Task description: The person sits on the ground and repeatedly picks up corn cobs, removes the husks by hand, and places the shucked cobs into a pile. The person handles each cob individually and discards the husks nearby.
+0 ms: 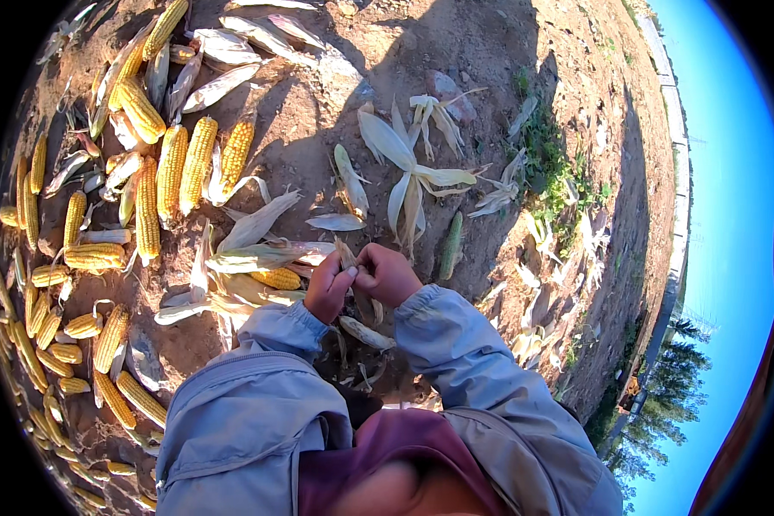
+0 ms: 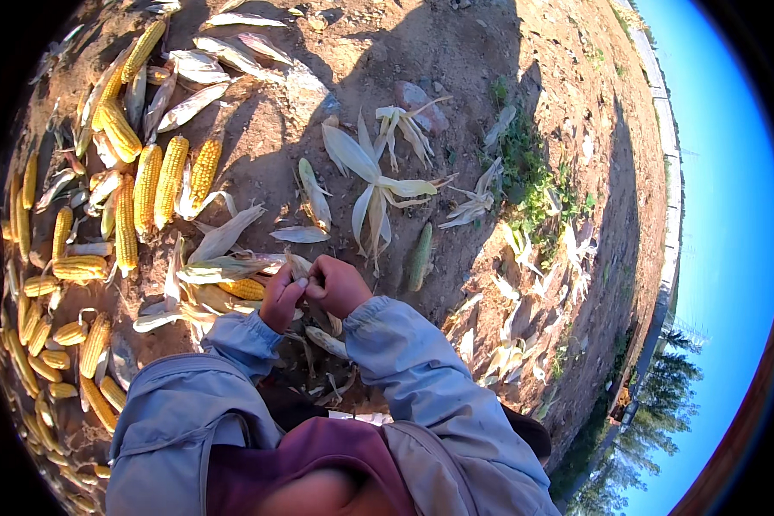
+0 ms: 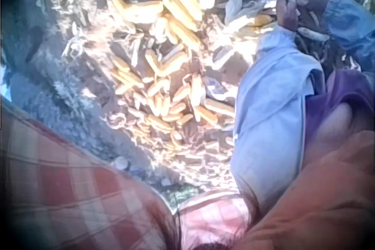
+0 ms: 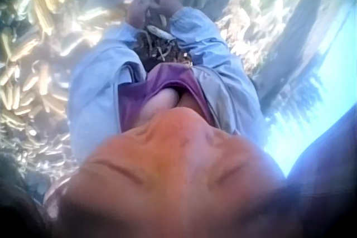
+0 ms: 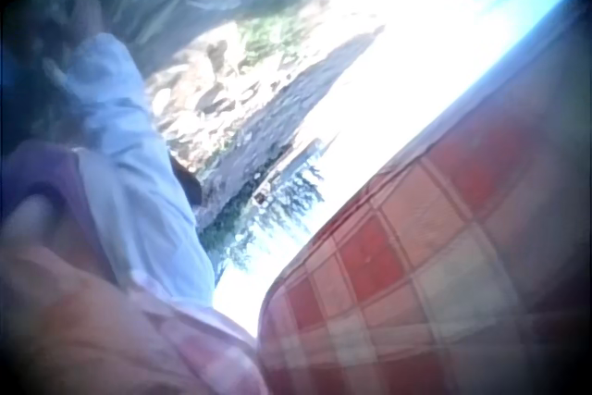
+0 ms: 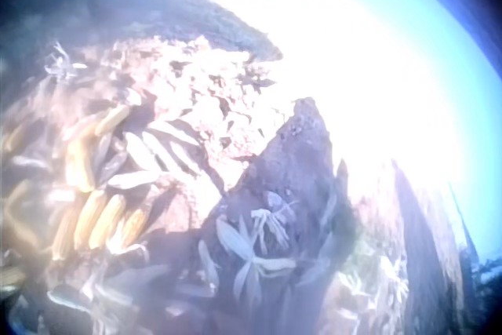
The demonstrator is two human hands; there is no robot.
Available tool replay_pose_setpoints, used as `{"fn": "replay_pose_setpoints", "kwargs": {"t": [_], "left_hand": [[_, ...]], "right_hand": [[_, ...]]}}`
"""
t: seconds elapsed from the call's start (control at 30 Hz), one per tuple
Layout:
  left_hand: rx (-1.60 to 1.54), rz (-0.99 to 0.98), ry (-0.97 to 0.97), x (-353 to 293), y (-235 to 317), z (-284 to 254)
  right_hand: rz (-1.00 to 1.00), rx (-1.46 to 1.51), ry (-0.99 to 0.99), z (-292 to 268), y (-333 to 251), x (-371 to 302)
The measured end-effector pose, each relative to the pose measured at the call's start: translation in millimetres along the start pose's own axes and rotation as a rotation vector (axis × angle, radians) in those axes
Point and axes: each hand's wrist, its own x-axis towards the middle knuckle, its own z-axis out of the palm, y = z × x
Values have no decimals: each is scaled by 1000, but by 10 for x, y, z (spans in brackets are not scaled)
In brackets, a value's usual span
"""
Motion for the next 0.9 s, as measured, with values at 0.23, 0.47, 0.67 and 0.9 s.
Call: {"fn": "replay_pose_setpoints", "kwargs": {"t": [0.23,0.47,0.67,0.9], "left_hand": [[20,90,48,-106,58,-124],[80,187,72,-132,55,-216],[-50,-101,-8,-149,98,-283],[344,414,-170,-410,258,-274]], "right_hand": [[-48,18,-31,127,-45,67],[-17,271,-31,156,-150,17],[6,71,-62,107,-178,-25],[74,125,66,116,-128,92]]}}
